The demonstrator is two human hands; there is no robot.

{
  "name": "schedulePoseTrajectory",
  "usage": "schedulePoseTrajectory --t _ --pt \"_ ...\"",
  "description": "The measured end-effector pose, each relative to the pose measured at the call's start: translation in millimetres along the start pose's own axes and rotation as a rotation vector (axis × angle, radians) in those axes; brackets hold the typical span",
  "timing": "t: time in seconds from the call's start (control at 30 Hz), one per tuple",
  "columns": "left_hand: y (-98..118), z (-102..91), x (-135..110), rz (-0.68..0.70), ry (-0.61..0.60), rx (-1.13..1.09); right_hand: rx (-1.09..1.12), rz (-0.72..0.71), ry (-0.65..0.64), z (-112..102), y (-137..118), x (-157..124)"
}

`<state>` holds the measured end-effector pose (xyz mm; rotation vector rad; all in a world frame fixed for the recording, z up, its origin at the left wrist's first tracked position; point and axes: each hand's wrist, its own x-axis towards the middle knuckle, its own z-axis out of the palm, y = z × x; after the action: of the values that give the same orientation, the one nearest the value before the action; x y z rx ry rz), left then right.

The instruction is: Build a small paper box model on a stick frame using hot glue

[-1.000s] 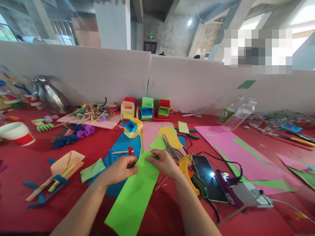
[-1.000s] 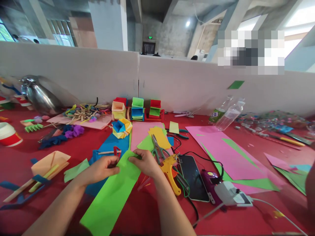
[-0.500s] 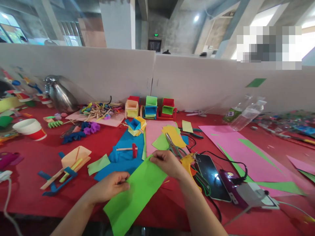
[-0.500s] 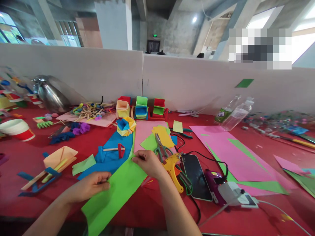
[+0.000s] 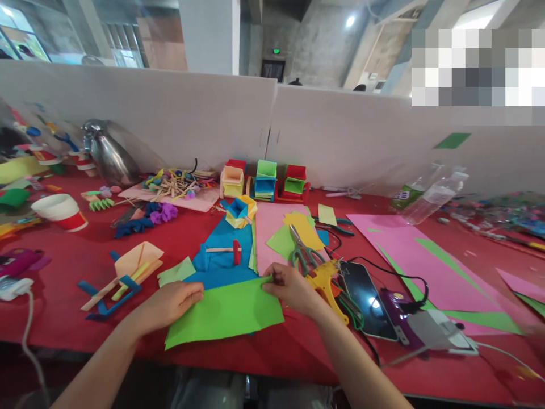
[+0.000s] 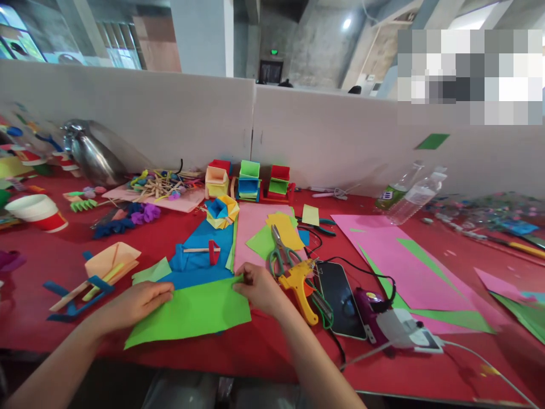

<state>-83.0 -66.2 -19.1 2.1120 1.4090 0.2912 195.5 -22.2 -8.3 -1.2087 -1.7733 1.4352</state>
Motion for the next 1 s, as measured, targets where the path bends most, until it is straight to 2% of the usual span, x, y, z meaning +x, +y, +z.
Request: schedulePoseTrajectory --t 0.13,0.3,0.47,0.57,0.63,0.73,0.77,0.8,0.87,0.93,1.0 --pt "-4 -1.9 -3 -0.015 -0.009 0.049 -0.097 -0.006 0.050 7 12 -9" --pt "-3 -3.0 -7 0.031 0.045 -0.034 -0.093 0.001 0.103 9 16 -23" --pt "-9 -2.8 -7 -0.046 0.006 -0.126 -0.123 0.032 0.106 12 17 -30" --pt "-12 -3.6 -5 -0.047 -0.020 -0.099 -0.175 0.038 0.148 17 18 -31" --pt "-8 -1.1 -6 -0.040 0.083 0.010 -0.206 0.034 0.188 22 20 -30" --pt "10 11.6 -12 -0.016 0.440 0.238 -0.217 0.031 0.261 31 20 -26" --pt "19 18.0 -16 0.037 0.491 0.273 -0.189 0.037 0.272 34 20 -25" --pt "28 24.8 -19 0.120 0.474 0.281 -0.136 0.049 0.267 35 19 -23" --pt "42 38.2 -24 0.258 0.355 0.299 0.027 0.092 0.213 35 17 -19" --pt "49 48.1 -25 0.287 0.357 0.352 0.180 0.146 0.146 33 15 -15" --pt "48 52.6 -24 0.284 0.414 0.387 0.249 0.189 0.124 29 15 -12"
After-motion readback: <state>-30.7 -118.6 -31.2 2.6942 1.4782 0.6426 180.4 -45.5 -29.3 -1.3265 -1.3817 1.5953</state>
